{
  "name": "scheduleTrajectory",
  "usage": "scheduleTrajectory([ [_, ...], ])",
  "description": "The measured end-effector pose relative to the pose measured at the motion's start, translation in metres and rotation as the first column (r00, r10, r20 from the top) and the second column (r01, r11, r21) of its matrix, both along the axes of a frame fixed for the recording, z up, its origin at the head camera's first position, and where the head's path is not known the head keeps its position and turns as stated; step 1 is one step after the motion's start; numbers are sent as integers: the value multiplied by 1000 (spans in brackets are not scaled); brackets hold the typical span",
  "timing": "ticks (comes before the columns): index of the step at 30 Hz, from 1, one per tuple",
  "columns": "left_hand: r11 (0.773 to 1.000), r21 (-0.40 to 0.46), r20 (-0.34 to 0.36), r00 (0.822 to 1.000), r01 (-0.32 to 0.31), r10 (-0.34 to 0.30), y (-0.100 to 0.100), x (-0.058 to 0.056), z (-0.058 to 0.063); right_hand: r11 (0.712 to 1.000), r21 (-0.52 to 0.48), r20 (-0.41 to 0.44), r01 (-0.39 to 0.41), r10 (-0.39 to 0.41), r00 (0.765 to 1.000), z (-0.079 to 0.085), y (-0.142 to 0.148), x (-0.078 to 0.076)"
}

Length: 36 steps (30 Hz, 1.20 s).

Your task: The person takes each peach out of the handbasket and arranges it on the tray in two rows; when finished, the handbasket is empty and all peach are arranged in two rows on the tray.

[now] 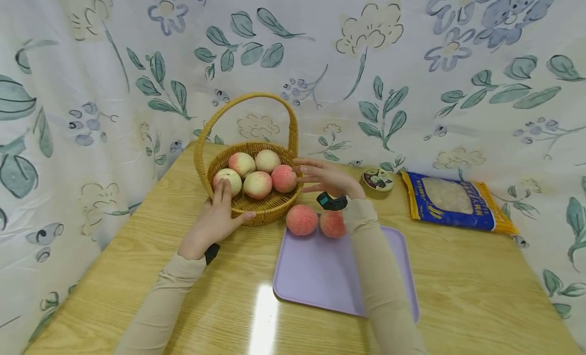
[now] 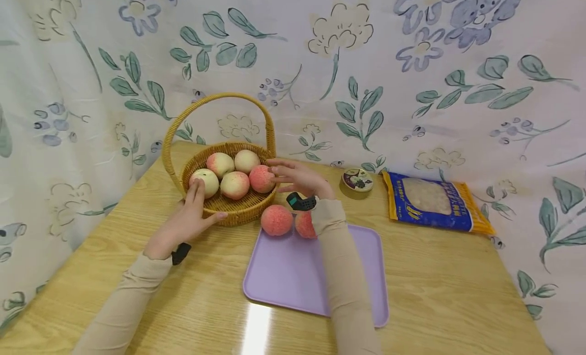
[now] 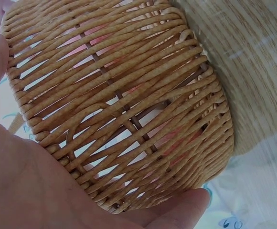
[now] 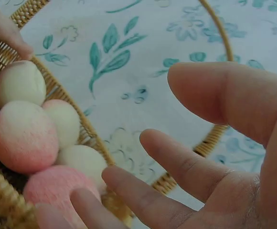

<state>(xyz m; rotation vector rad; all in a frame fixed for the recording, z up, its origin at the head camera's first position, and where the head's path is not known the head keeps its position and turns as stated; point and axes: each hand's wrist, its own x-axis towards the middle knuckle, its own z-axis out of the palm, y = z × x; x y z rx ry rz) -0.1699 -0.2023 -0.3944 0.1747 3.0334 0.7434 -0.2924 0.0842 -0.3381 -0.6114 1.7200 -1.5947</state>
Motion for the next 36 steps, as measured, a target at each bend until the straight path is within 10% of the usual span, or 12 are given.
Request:
scheduleTrajectory([
  [22,1000,-12,18,1000,-9,9,6,3,-7,986,162,151,-40,16,988,-21,-68,-13],
  [36,1000,1,-14,1000,-28,28,-3,2,-6,969,241,17,-60,58,998,-41,-115,-22],
])
